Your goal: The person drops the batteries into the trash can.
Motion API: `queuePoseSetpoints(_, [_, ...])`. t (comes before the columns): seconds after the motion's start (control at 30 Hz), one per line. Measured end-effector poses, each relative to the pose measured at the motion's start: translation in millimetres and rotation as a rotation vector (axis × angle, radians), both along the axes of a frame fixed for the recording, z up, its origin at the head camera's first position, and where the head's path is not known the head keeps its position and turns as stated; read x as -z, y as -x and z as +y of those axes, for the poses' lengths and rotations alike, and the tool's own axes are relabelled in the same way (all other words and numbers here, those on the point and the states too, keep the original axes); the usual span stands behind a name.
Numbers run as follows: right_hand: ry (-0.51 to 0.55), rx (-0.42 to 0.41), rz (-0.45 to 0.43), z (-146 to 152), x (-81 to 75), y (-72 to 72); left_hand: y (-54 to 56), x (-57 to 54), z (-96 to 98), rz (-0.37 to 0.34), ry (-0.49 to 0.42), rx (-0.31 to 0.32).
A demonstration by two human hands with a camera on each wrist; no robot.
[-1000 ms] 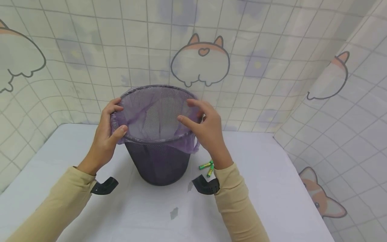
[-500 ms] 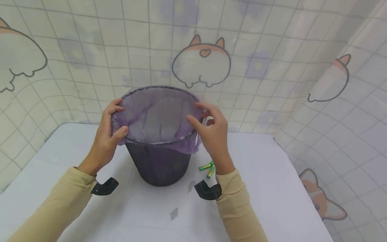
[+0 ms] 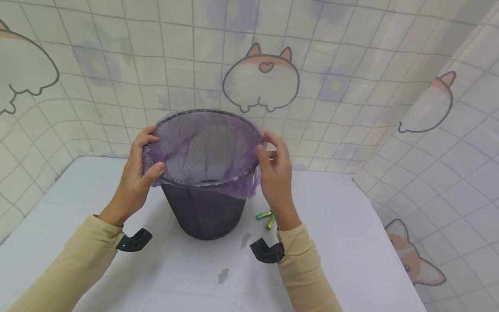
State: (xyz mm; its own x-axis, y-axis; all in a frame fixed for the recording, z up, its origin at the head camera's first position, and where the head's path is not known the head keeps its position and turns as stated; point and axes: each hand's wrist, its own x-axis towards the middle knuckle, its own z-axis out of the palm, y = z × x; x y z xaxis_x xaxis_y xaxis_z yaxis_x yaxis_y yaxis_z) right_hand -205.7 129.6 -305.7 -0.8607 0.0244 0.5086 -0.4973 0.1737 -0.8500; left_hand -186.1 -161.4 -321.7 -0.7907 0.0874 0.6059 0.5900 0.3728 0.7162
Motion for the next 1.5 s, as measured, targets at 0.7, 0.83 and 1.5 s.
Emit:
queuePoseSetpoints(0.7, [-0.035, 0.193, 0.050, -6, -7.4, -9.0, 2.7, -1.4, 0.3, 0.002, 0.013, 0.003])
queuePoseSetpoints(0.83, [-0.050, 0.197, 0.001, -5, -5.5, -14.4, 2.9, -0.1, 0.9, 0.001, 0.018, 0.004])
queuePoseSetpoints(1.5, [-0.168, 0.270, -0.126, 13, 42.7, -5.0, -1.1, -0.8, -0.3, -0.008, 0.029, -0.004])
